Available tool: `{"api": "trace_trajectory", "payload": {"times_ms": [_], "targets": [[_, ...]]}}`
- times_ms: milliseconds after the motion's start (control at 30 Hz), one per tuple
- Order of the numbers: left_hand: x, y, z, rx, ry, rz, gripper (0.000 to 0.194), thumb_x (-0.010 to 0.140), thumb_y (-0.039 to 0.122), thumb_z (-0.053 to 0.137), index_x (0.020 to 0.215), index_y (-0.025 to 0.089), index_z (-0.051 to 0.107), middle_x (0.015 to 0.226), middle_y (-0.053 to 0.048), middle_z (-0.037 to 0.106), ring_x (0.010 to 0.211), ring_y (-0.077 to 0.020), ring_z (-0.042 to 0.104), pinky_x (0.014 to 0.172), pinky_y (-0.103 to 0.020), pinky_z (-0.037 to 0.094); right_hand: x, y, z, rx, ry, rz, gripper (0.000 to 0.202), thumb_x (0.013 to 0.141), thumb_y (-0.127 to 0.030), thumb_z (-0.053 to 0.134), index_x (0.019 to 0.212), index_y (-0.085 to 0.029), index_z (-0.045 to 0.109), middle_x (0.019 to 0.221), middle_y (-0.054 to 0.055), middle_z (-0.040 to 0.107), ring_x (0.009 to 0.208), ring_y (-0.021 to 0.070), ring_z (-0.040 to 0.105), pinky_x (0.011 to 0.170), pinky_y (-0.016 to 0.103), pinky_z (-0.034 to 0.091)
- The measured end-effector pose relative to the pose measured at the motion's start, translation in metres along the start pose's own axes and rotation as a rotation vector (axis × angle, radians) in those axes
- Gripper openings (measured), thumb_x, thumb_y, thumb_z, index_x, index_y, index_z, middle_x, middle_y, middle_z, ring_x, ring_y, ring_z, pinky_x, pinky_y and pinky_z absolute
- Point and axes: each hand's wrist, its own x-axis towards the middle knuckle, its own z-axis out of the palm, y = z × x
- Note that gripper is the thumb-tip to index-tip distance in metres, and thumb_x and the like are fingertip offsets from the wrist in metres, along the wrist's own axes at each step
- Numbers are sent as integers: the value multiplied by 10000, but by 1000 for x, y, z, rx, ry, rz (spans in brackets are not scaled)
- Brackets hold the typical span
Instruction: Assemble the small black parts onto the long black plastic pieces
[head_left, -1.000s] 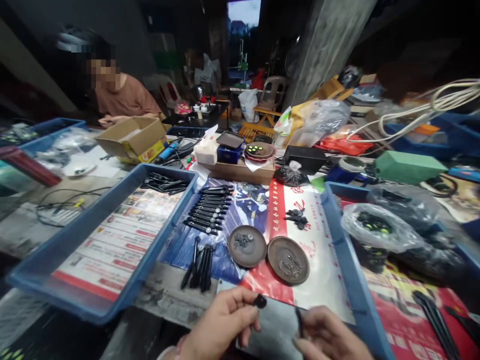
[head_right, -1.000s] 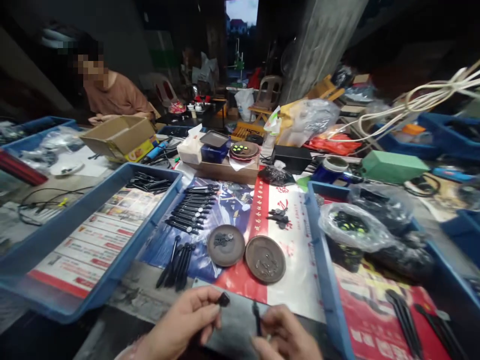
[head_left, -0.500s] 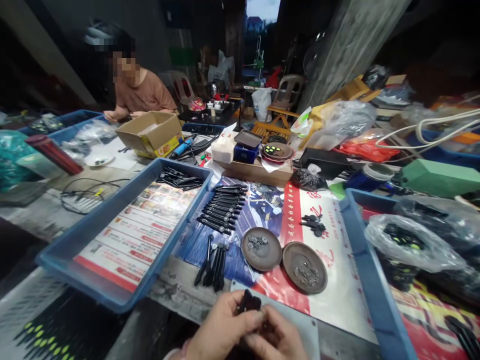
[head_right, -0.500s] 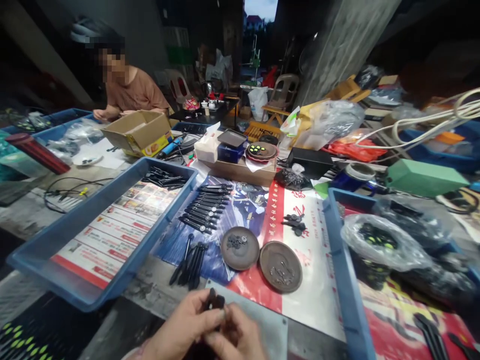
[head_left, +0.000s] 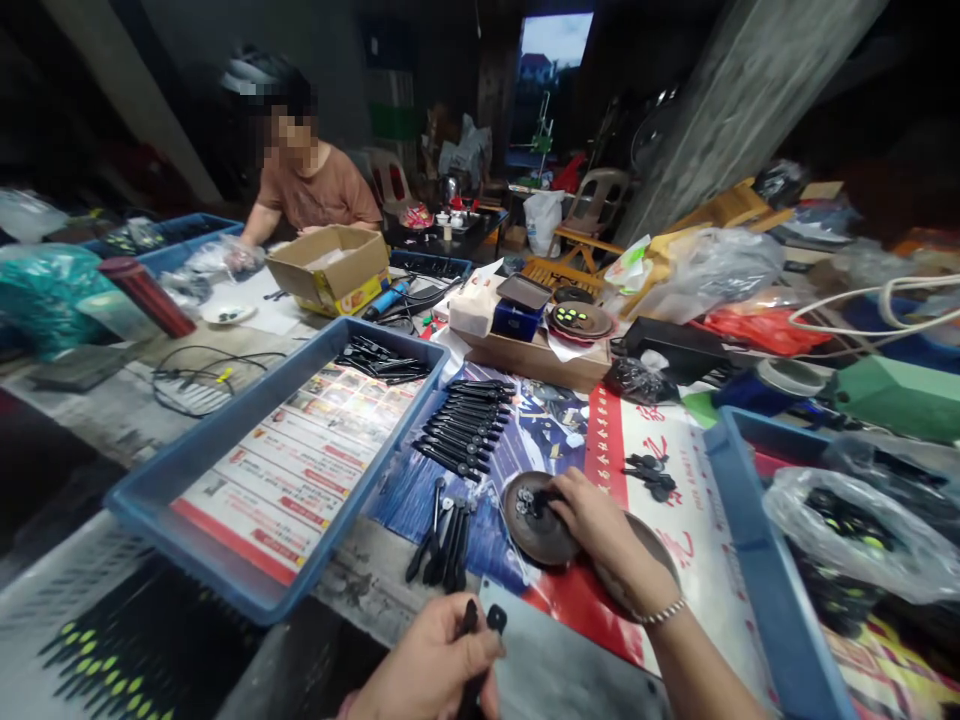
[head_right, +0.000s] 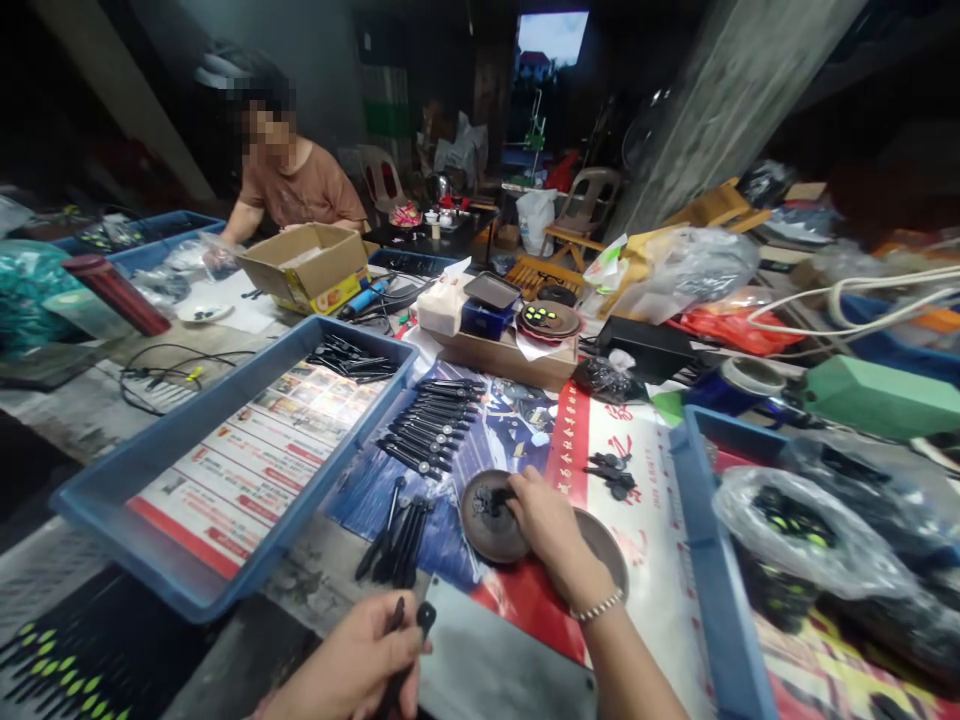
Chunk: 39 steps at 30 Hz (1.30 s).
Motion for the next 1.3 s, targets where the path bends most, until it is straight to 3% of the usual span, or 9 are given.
{"api": "trace_trajectory", "payload": {"times_ms": [133, 367, 633, 800, 933, 1033, 1167, 1300], "targets": [[0, 3, 1, -34, 39, -1, 296, 786, 446, 657, 759, 193, 504, 514, 23, 629, 338, -34, 321, 355, -174, 150, -2, 0, 1, -55, -24, 6, 159, 864, -90, 484, 775, -183, 576, 839, 75, 587, 710, 219, 586, 688, 321, 439], [5, 9, 2, -13, 14, -31, 231, 770, 382, 631, 814, 186, 517, 538, 16, 648, 312, -36, 245, 335, -199, 101, -23, 15, -14, -29, 29, 58, 169, 937, -183, 419, 1014, -171, 569, 1012, 112, 644, 960, 254, 616, 857, 351, 456], [12, 1, 0, 20, -68, -13, 300, 803, 460, 633, 834, 186, 516, 588, 4, 683, 295, -27, 239, 315, -200, 109, -26, 0, -3, -75, -20, 152, 65, 854, -146, 529, 847, -172, 588, 892, 117, 636, 862, 287, 623, 763, 362, 421], [14, -2, -6, 68, -70, -16, 328, 808, 494, 630, 802, 203, 480, 598, 5, 697, 287, -22, 223, 318, -209, 89, -22, -12, -2, -4, 8, 180, 118, 771, -77, 559, 755, -194, 559, 758, 72, 621, 739, 257, 606, 668, 326, 375], [14, -3, -8, 94, -67, -21, 347, 790, 508, 647, 782, 216, 461, 566, 23, 680, 289, -22, 236, 334, -204, 100, -32, -21, -3, 163, 56, 156, 171, 789, -97, 514, 894, -185, 616, 763, 60, 647, 735, 243, 616, 682, 324, 401], [13, 0, -5, 88, -65, -23, 334, 781, 494, 646, 778, 215, 464, 562, 19, 680, 293, -25, 242, 333, -203, 106, -51, -32, -2, 344, 69, 129, 247, 885, -268, 487, 1064, -182, 634, 861, 76, 690, 758, 234, 634, 690, 322, 453], [8, 4, 2, 86, -53, -39, 210, 808, 371, 612, 813, 205, 484, 569, 17, 687, 317, -42, 278, 328, -198, 110, -82, -49, 3, 750, -23, 198, 348, 896, -500, 561, 912, -172, 676, 689, 28, 647, 580, 167, 564, 567, 275, 433], [4, 8, 7, 114, -66, -51, 133, 807, 292, 598, 836, 196, 510, 571, 29, 682, 339, -49, 301, 343, -193, 155, -101, -60, 7, 1110, -80, 307, 357, 825, -514, 705, 778, -161, 677, 599, -15, 571, 563, 121, 489, 573, 246, 393]]}}
